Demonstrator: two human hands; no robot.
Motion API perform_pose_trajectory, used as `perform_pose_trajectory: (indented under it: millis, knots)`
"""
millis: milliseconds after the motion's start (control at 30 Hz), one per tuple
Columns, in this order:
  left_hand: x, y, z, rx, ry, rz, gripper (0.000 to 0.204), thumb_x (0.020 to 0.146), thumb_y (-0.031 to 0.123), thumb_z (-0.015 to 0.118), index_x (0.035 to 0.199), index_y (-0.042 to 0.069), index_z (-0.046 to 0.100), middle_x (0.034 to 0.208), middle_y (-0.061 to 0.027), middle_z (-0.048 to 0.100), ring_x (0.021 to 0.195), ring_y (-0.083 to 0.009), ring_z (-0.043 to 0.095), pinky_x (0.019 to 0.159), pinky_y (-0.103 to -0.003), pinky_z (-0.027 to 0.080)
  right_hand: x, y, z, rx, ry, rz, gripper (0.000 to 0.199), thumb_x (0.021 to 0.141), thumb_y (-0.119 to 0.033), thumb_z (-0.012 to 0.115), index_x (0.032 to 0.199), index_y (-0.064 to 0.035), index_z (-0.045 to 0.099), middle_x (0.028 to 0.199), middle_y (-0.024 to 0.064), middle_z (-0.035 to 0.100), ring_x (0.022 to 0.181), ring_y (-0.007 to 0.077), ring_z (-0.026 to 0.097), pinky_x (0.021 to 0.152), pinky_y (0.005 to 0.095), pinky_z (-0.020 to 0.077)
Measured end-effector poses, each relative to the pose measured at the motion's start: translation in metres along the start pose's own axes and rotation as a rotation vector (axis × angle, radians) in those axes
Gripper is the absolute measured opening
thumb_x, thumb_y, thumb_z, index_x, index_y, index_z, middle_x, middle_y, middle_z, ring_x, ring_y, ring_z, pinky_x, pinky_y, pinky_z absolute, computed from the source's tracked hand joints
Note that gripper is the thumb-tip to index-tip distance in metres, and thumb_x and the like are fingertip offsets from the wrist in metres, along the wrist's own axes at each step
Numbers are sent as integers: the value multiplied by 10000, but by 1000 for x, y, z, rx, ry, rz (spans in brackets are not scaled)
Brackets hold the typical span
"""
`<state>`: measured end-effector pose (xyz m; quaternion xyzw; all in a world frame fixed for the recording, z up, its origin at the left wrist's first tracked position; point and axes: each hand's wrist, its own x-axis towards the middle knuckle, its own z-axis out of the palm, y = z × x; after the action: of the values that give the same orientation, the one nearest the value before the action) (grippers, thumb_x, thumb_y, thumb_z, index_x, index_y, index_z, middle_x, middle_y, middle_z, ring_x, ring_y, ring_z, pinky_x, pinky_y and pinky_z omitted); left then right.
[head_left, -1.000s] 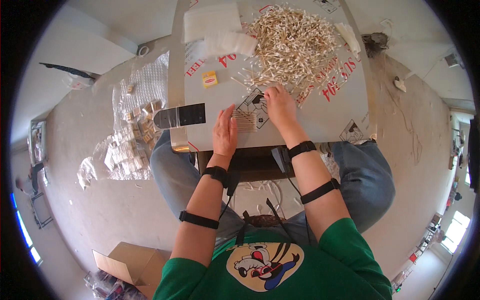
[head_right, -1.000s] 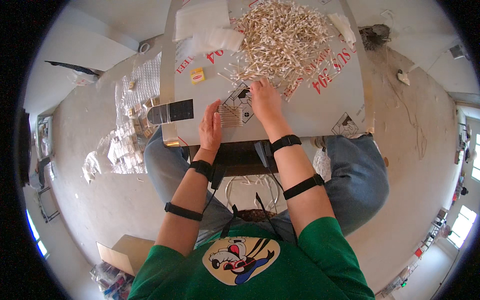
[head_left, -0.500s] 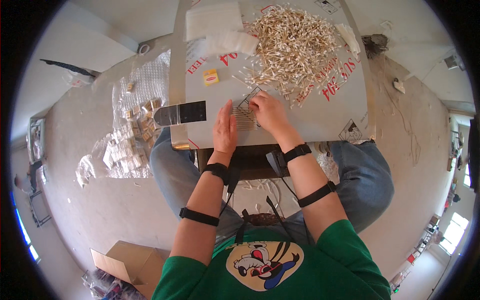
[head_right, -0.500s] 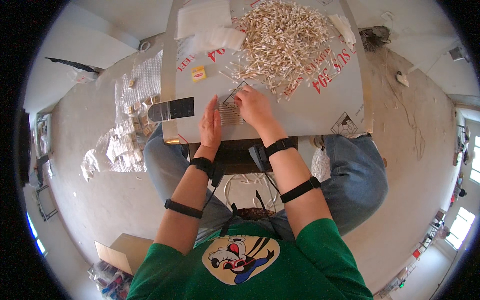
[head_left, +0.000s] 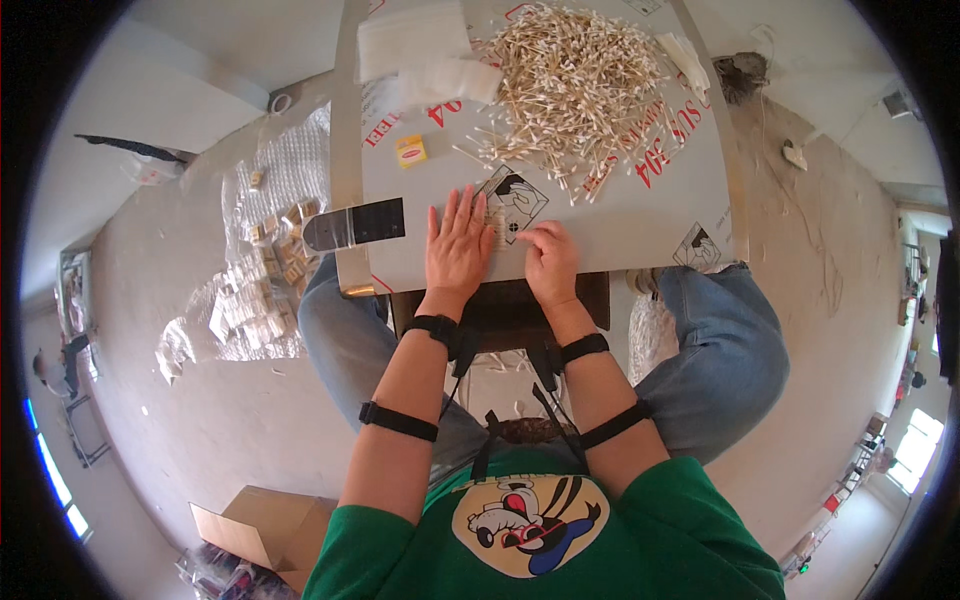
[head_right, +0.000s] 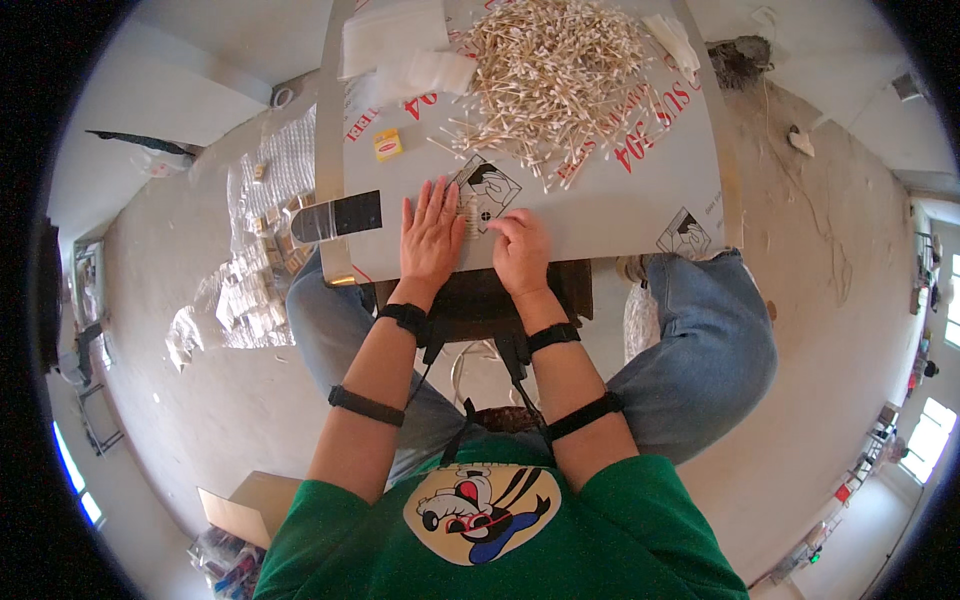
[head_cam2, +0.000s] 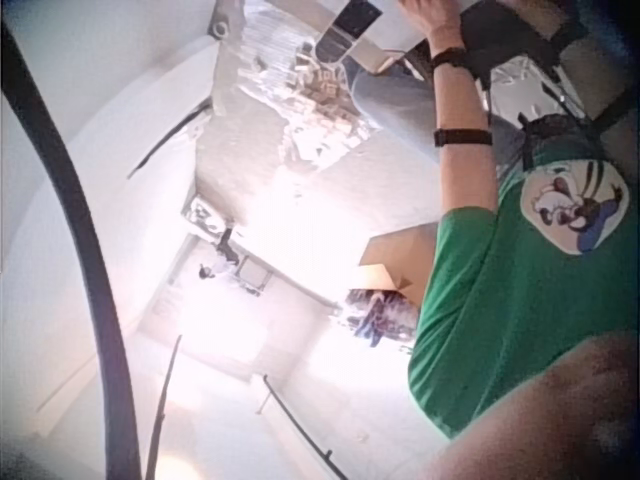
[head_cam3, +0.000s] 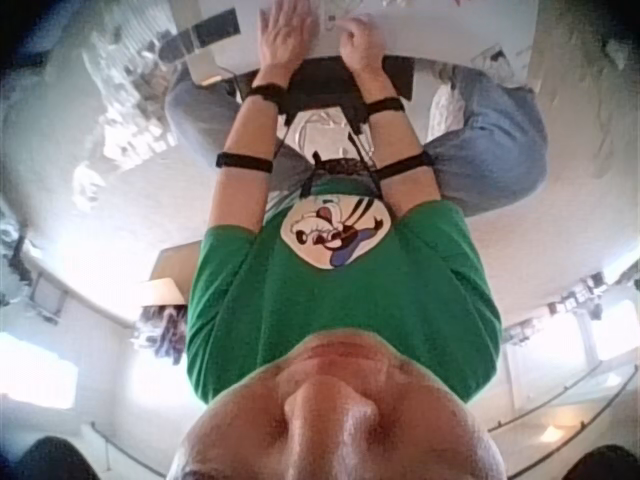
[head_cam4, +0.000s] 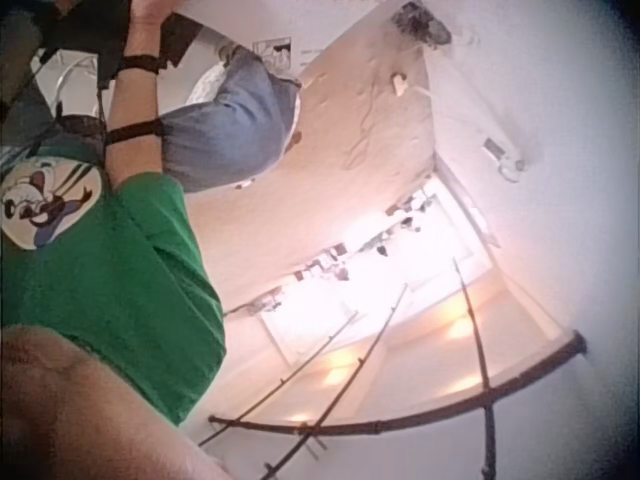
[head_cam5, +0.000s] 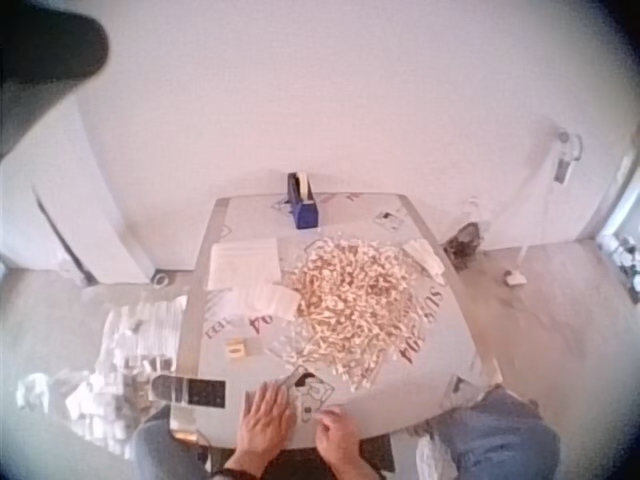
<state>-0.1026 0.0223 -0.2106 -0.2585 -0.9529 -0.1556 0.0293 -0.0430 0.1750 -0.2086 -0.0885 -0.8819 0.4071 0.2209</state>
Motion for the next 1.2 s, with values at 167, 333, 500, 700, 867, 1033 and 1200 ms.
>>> perform_pose_trajectory:
  millis: [167, 333, 500, 700, 867, 1033, 1200]
  knots:
    - [-1, 1, 2, 17, 12, -27, 508, 983, 309, 462, 1459, 147, 390, 1525, -55, 354, 1420, -261, 307, 1156, -500, 204, -2, -7, -1, 57, -59, -38, 145, 694, 53, 608, 735, -61, 688, 794, 90, 599, 780, 304, 600, 700, 399, 494]
    - [-1, 0, 3, 21, 25, -20, 509, 988, 322, 455, 1465, 160, 383, 1533, -46, 343, 1419, -251, 309, 1154, -499, 211, -2, -6, 2, -23, -47, -66, 137, 685, 30, 624, 727, -78, 696, 775, 76, 593, 767, 287, 602, 692, 389, 497]
    - [-1, 1, 3, 19, 14, -29, 505, 990, 320, 454, 1464, 161, 386, 1535, -47, 340, 1417, -253, 315, 1152, -498, 214, -1, -8, 1, -38, -34, -69, 146, 688, 29, 625, 742, -84, 699, 779, 72, 591, 764, 280, 603, 690, 386, 496]
    - [0, 0, 4, 18, 24, -26, 498, 988, 311, 456, 1458, 157, 396, 1531, -49, 347, 1410, -253, 326, 1152, -497, 216, -1, -7, 3, -35, -30, -80, 158, 693, 34, 622, 751, -91, 701, 778, 73, 585, 765, 286, 601, 687, 389, 493]
    - [0, 1, 4, 25, 41, -14, 498, 983, 311, 464, 1451, 153, 405, 1529, -49, 351, 1408, -251, 331, 1147, -497, 227, 0, -7, 5, -20, 3, -59, 170, 691, 37, 622, 758, -96, 703, 774, 74, 580, 765, 292, 597, 686, 392, 490]
    - [0, 0, 4, 36, 26, -20, 498, 984, 309, 461, 1454, 158, 402, 1536, -45, 340, 1413, -244, 323, 1148, -492, 224, 0, -9, 4, -62, -12, -75, 187, 684, 36, 623, 771, -107, 706, 768, 71, 571, 756, 287, 593, 689, 395, 489]
    - [0, 1, 3, 26, 25, -27, 497, 987, 309, 457, 1457, 160, 400, 1535, -43, 341, 1416, -241, 318, 1149, -491, 221, 0, -8, 4, -64, -21, -69, 219, 685, 36, 617, 815, -114, 709, 767, 69, 567, 759, 284, 592, 695, 397, 491]
